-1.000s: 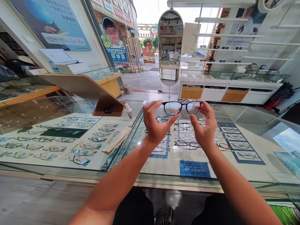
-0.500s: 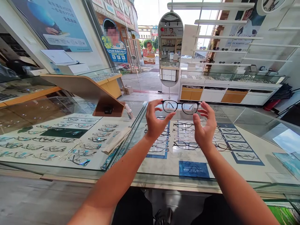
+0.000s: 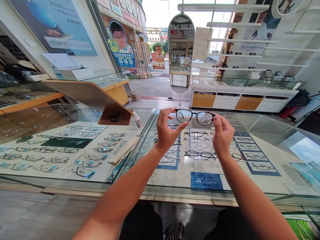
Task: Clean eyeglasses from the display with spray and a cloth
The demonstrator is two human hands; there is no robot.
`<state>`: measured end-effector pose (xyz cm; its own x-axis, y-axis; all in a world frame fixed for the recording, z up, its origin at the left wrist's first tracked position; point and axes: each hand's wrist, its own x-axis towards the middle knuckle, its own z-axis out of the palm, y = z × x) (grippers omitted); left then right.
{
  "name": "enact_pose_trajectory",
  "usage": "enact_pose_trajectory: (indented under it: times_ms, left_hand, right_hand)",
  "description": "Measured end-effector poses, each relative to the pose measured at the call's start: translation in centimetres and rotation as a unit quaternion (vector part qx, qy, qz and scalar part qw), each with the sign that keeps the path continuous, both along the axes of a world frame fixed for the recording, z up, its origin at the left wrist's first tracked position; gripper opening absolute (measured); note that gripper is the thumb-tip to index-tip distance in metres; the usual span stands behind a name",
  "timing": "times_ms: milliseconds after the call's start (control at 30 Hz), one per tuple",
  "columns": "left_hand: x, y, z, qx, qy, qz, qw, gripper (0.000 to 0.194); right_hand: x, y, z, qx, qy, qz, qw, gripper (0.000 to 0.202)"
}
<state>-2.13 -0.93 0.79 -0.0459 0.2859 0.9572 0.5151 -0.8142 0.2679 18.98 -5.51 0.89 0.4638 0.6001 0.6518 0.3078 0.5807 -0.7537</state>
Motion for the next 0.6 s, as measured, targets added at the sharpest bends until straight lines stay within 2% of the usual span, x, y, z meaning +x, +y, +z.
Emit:
enact_pose_trajectory:
  times_ms: [100,233,467,600]
  left_hand:
    - [0.06,-0.12,0.09,0.024,0.005,0.019,1.000,0.065]
    - [0.11,-0.20,0.17,0.054,0.006,0.013,0.998,0.067]
    - [0.18,-0.18,0.22,0.050,0.012,0.018,0.999,0.066]
    - [0.18,-0.17,0.22,0.025,0.019,0.021,0.999,0.064]
  right_hand:
    - [0.03,0.10,0.04,-0.035,0.014,0.019,0.999,0.049]
    - [-0.03,0.10,0.14,-0.067,0.030,0.034,0.997,0.049]
    - [0.23,0.36,0.01,-0.064,0.045,0.043,0.996,0.044]
    - [0.39,0.89,-0.08,-0.066,0.117,0.121,0.983,0.037]
